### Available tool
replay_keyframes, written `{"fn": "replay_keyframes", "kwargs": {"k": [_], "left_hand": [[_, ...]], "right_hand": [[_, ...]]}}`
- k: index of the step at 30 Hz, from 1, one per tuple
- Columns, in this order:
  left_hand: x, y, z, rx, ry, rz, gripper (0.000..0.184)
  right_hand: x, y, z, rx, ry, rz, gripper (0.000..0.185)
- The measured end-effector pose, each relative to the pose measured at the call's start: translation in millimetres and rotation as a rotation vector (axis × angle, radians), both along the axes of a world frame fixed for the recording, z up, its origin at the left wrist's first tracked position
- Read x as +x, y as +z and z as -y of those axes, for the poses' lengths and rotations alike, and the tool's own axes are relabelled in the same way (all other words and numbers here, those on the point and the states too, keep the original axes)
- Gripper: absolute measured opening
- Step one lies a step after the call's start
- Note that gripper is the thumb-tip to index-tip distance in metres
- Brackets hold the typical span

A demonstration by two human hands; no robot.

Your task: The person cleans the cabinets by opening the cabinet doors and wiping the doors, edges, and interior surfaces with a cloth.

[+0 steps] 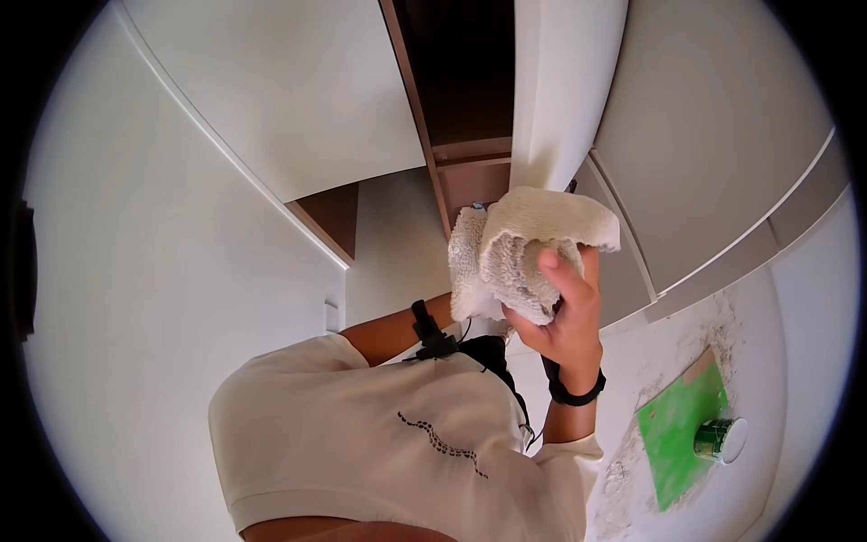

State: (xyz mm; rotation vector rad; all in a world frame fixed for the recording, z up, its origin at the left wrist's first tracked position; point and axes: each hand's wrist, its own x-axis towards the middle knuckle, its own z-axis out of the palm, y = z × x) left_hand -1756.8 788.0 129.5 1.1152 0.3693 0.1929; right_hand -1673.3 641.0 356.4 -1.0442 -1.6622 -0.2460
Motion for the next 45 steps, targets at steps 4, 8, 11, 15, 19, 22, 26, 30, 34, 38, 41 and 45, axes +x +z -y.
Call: {"fn": "replay_keyframes", "kwargs": {"k": [4, 8, 11, 15, 19, 22, 26, 30, 34, 38, 41, 45], "left_hand": [[11.0, -5.4, 8.6, 0.034, -0.196, 0.037, 0.064], [30.3, -0.2, 20.4, 0.029, -0.242, 0.032, 0.075], [35.1, 15.4, 23.9, -0.013, -0.299, 0.014, 0.083], [51.4, 10.2, 34.1, -0.180, -0.113, 0.121, 0.064], [49.8, 18.3, 22.0, -0.119, 0.075, 0.160, 0.080], [42.3, 57.6, 14.4, 0.121, 0.168, 0.131, 0.090], [37.8, 74.7, 5.7, 0.203, 0.074, 0.326, 0.093], [16.6, 99.0, 3.7, 0.027, -0.130, 0.482, 0.099], [4.0, 98.5, 5.6, 0.046, -0.197, 0.511, 0.107], [-4.7, 101.5, 8.2, 0.065, -0.242, 0.368, 0.111], [16.1, 96.8, 20.3, -0.007, -0.154, 0.338, 0.096], [41.6, 123.1, 21.3, -0.031, -0.077, 0.338, 0.070]], "right_hand": [[-7.1, 28.5, -11.4, 0.104, -0.186, 0.278, 0.086], [10.5, 19.3, -10.8, 0.180, -0.397, 0.291, 0.078], [17.4, 6.7, -9.7, 0.254, -0.536, 0.219, 0.078], [18.2, 1.6, -6.2, 0.260, -0.619, 0.053, 0.079], [17.1, 16.1, -4.7, 0.218, -0.681, -0.017, 0.076], [15.6, 23.3, -9.8, 0.252, -0.765, 0.004, 0.079], [13.0, 20.9, -19.5, 0.199, -0.722, -0.070, 0.090], [8.2, -4.9, -30.3, 0.077, -0.776, -0.098, 0.099], [12.3, -34.9, -22.0, -0.006, -0.855, -0.163, 0.101], [10.1, -74.0, -23.8, -0.079, -0.825, -0.401, 0.092], [10.8, -77.7, -15.8, -0.124, -0.780, -0.498, 0.086], [10.2, -23.0, -0.7, -0.177, -0.658, -0.449, 0.090]]}}
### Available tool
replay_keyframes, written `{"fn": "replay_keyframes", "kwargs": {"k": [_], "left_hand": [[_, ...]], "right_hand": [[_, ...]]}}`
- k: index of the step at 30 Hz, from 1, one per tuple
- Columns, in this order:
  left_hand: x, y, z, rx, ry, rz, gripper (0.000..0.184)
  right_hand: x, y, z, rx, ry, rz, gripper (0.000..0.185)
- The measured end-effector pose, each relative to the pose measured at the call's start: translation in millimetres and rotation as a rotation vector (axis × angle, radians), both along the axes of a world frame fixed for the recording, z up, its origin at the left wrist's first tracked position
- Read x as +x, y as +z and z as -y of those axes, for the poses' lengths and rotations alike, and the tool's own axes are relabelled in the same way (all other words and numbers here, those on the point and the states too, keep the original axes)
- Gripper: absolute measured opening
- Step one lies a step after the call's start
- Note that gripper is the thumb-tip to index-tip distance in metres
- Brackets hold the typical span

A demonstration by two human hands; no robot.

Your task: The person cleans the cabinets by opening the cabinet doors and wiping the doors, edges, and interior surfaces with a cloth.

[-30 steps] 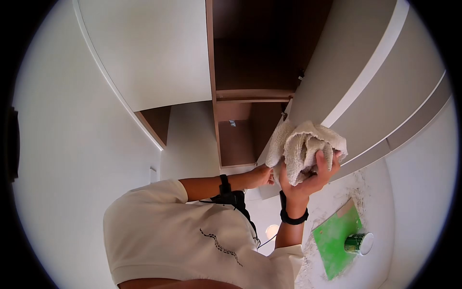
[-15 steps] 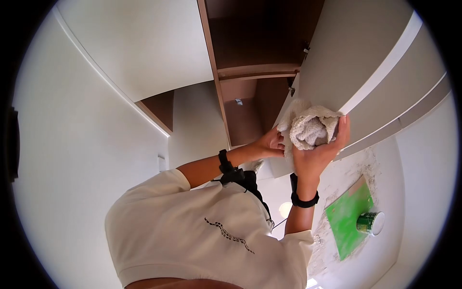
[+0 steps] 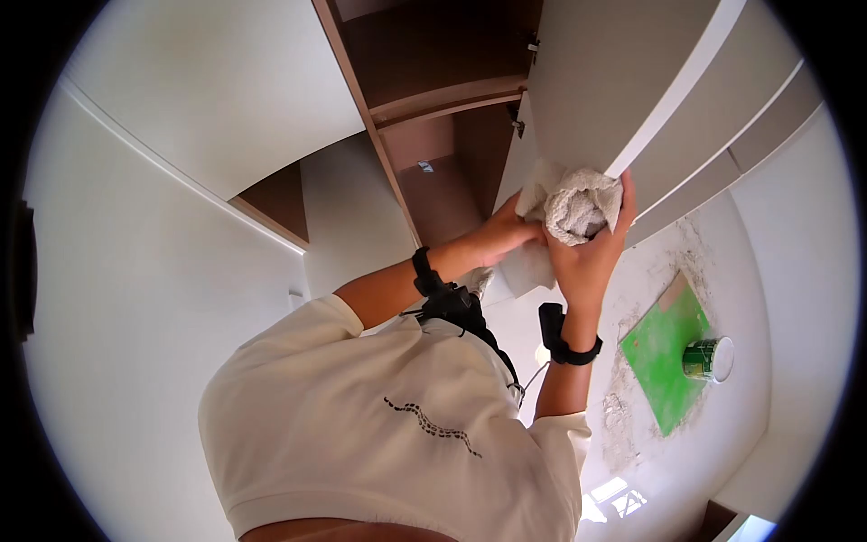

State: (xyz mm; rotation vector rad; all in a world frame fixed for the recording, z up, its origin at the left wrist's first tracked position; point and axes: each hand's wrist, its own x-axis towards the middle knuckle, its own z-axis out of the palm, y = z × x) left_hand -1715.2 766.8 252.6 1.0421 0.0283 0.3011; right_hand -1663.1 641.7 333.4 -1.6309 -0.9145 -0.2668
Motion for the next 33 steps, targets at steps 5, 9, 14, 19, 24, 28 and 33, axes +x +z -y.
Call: {"fn": "replay_keyframes", "kwargs": {"k": [5, 9, 14, 19, 24, 28, 33], "left_hand": [[6.9, 65.2, 3.6, 0.260, 0.181, 0.251, 0.067], [12.3, 77.7, -1.9, 0.430, 0.402, 0.373, 0.061], [25.2, 44.9, -11.5, 0.309, 0.452, 0.370, 0.051], [39.9, -8.9, -23.2, 0.415, 0.497, 0.337, 0.035], [43.3, 60.2, -24.6, 0.458, 0.621, 0.425, 0.031], [54.3, 98.5, -33.4, 0.465, 0.749, 0.430, 0.032], [76.6, 57.4, -8.4, 0.429, 0.835, 0.463, 0.039]], "right_hand": [[15.7, 53.5, 20.1, 0.046, 0.051, 0.168, 0.096], [13.0, 65.6, 23.9, 0.129, 0.062, 0.118, 0.093], [23.7, 54.0, 28.2, 0.026, -0.016, 0.313, 0.050], [18.0, 45.9, 19.8, 0.093, -0.194, 0.263, 0.033], [33.3, 49.1, 28.4, -0.005, -0.141, 0.261, 0.020], [34.0, 50.0, 23.8, 0.068, -0.132, 0.181, 0.015], [37.9, 37.9, 22.4, 0.129, -0.341, 0.331, 0.019]]}}
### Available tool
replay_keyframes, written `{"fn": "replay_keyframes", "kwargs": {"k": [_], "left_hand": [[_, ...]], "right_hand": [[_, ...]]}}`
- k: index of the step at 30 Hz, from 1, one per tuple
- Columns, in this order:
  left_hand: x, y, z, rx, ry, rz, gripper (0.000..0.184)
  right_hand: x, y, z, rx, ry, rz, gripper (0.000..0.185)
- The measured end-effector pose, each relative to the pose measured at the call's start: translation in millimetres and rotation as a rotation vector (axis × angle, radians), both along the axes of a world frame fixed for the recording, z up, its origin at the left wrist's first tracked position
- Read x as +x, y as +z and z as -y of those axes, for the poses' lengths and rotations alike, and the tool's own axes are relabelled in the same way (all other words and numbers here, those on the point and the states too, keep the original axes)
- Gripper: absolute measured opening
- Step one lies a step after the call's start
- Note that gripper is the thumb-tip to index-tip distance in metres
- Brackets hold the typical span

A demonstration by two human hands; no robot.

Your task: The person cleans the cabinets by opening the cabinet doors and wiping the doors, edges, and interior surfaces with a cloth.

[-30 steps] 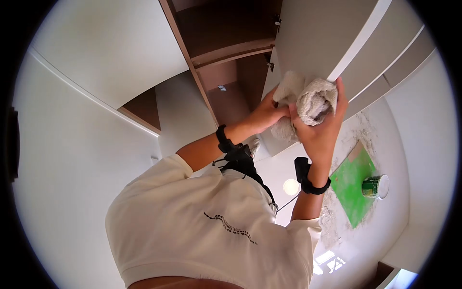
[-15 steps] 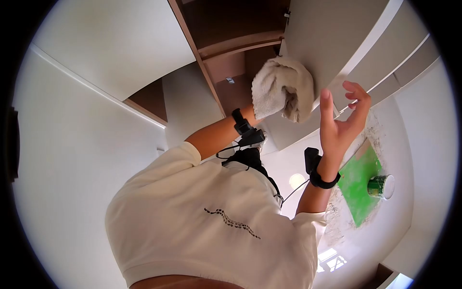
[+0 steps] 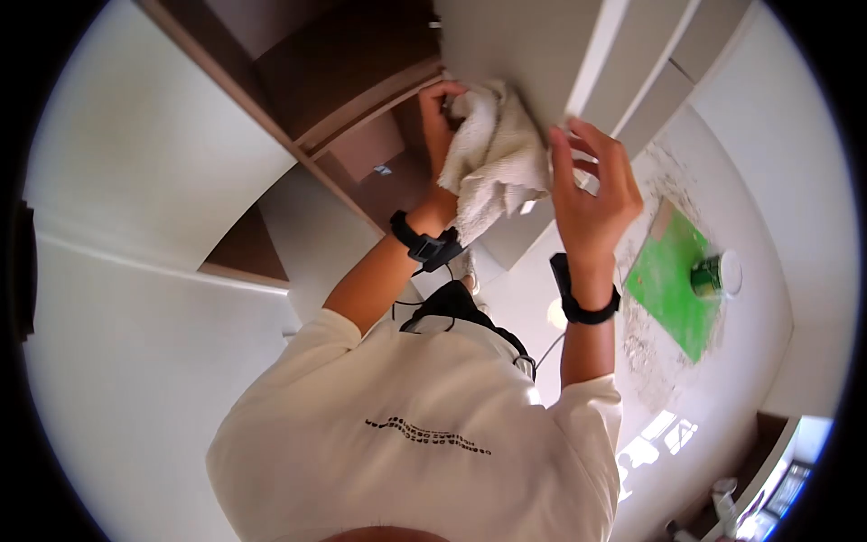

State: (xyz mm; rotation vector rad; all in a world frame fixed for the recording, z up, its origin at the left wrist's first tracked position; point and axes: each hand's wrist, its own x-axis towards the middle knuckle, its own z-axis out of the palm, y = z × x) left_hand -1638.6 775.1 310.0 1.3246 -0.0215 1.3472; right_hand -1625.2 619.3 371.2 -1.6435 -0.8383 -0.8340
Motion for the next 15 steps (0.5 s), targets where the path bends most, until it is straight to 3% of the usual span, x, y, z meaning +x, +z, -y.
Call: {"fn": "replay_keyframes", "kwargs": {"k": [2, 3, 5, 8, 10, 15], "left_hand": [[8.6, -34.2, 11.8, -0.627, -0.338, -0.072, 0.029], [4.9, -45.8, 18.3, -0.608, -0.458, -0.043, 0.023], [-11.2, -68.7, 24.7, -0.559, -0.661, 0.014, 0.032], [35.1, -146.5, 10.5, -1.182, -0.785, 0.073, 0.038], [40.0, -153.6, 3.1, -1.100, -0.797, 0.048, 0.043], [46.9, -99.8, -39.3, -0.759, -0.724, -0.231, 0.049]], "right_hand": [[11.2, -6.0, 0.4, 0.079, -0.032, 0.003, 0.014], [18.9, -11.5, 0.7, 0.105, -0.055, 0.005, 0.013], [30.6, -15.7, 1.8, 0.154, -0.086, -0.001, 0.008], [39.7, -14.3, 6.3, 0.167, -0.108, -0.054, 0.008], [36.8, -11.4, 11.0, 0.151, -0.133, -0.062, 0.008], [47.6, -4.8, 23.9, -0.047, -0.360, 0.059, 0.010]]}}
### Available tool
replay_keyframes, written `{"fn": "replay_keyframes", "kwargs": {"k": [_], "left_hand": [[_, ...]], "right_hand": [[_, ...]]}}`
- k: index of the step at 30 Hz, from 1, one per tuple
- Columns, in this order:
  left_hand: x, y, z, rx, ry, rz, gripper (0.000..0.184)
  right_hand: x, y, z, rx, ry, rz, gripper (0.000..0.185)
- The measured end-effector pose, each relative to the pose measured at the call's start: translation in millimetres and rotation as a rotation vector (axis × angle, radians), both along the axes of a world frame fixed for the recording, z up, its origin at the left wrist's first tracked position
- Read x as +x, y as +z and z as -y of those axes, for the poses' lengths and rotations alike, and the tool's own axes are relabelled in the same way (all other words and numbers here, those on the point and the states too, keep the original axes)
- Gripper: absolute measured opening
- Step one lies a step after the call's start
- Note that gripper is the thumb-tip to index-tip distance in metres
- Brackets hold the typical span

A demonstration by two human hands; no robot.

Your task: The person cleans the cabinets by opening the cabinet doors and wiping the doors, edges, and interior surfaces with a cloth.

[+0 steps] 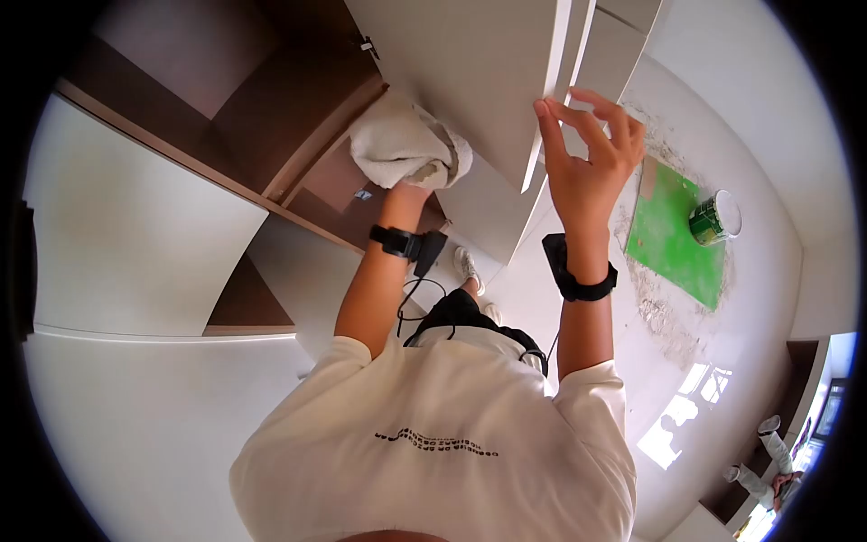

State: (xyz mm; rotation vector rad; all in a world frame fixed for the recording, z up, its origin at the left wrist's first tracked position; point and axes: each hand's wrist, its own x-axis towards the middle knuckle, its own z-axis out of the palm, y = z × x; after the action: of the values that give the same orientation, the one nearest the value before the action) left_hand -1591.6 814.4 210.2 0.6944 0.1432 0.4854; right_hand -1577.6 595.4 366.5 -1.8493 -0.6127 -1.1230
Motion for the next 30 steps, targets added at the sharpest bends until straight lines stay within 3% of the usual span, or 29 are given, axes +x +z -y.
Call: {"fn": "replay_keyframes", "kwargs": {"k": [1, 2, 4, 5, 6, 7, 8, 10, 12, 13, 14, 15, 16, 19, 20, 21, 26, 30], "left_hand": [[-3.3, 10.6, -11.6, 0.083, 0.000, -0.049, 0.049], [-5.5, 19.5, -25.0, 0.167, -0.001, -0.095, 0.051], [2.0, 23.5, -59.2, 0.600, -0.066, -0.118, 0.054], [9.3, 35.7, -56.3, 0.392, -0.252, 0.043, 0.060], [0.3, 62.9, -43.7, 0.430, -0.243, -0.207, 0.058], [-12.6, 83.9, -29.8, 0.473, -0.228, -0.462, 0.057], [-15.0, 84.5, -26.1, 0.616, -0.118, -0.501, 0.058], [-13.8, 50.2, -34.8, 0.545, -0.153, -0.302, 0.062], [-12.2, 61.8, -23.1, 0.562, -0.111, -0.319, 0.066], [-11.2, 71.8, -26.6, 0.477, -0.195, -0.291, 0.068], [-11.0, 79.0, -30.2, 0.389, -0.288, -0.263, 0.070], [-12.6, 86.3, -30.9, 0.294, -0.387, -0.245, 0.071], [-13.4, 96.9, -30.6, 0.499, -0.328, -0.172, 0.068], [-10.7, 123.1, -23.3, 0.735, -0.355, -0.164, 0.061], [-1.7, 112.3, -24.8, 0.719, -0.283, -0.181, 0.042], [4.4, 103.8, -22.4, 0.831, -0.185, -0.164, 0.040], [13.8, 47.1, -28.5, 0.302, -0.247, -0.257, 0.054], [3.4, 34.4, -14.7, 0.206, -0.221, -0.257, 0.058]], "right_hand": [[-3.3, 0.3, 0.8, -0.040, -0.063, 0.009, 0.010], [5.6, -6.0, 9.9, -0.133, -0.040, -0.014, 0.032], [14.1, -5.0, 3.7, 0.024, 0.082, 0.008, 0.058], [21.1, -3.1, 7.8, 0.086, 0.133, 0.025, 0.071], [32.2, -7.6, 18.2, -0.054, 0.136, -0.072, 0.108], [41.3, -10.8, 24.7, 0.020, 0.249, -0.155, 0.110], [47.0, -16.1, 22.8, 0.104, 0.374, -0.243, 0.113], [55.3, -30.0, 17.1, 0.190, 0.570, -0.398, 0.123], [56.8, -39.2, 14.6, 0.091, 0.666, -0.488, 0.124], [57.0, -40.7, 15.8, 0.039, 0.703, -0.527, 0.125], [52.5, -40.7, 13.4, -0.070, 0.581, -0.477, 0.126], [52.2, -42.3, 12.6, -0.027, 0.596, -0.449, 0.125], [53.4, -45.2, 11.3, 0.016, 0.608, -0.427, 0.124], [53.2, -54.1, 12.1, 0.069, 0.622, -0.443, 0.120], [52.7, -54.3, 9.6, 0.097, 0.635, -0.449, 0.119], [53.8, -53.0, 8.1, 0.126, 0.655, -0.458, 0.118], [54.4, -55.9, 5.0, 0.042, 0.560, -0.414, 0.110], [57.8, -68.0, 4.0, 0.115, 0.612, -0.513, 0.094]]}}
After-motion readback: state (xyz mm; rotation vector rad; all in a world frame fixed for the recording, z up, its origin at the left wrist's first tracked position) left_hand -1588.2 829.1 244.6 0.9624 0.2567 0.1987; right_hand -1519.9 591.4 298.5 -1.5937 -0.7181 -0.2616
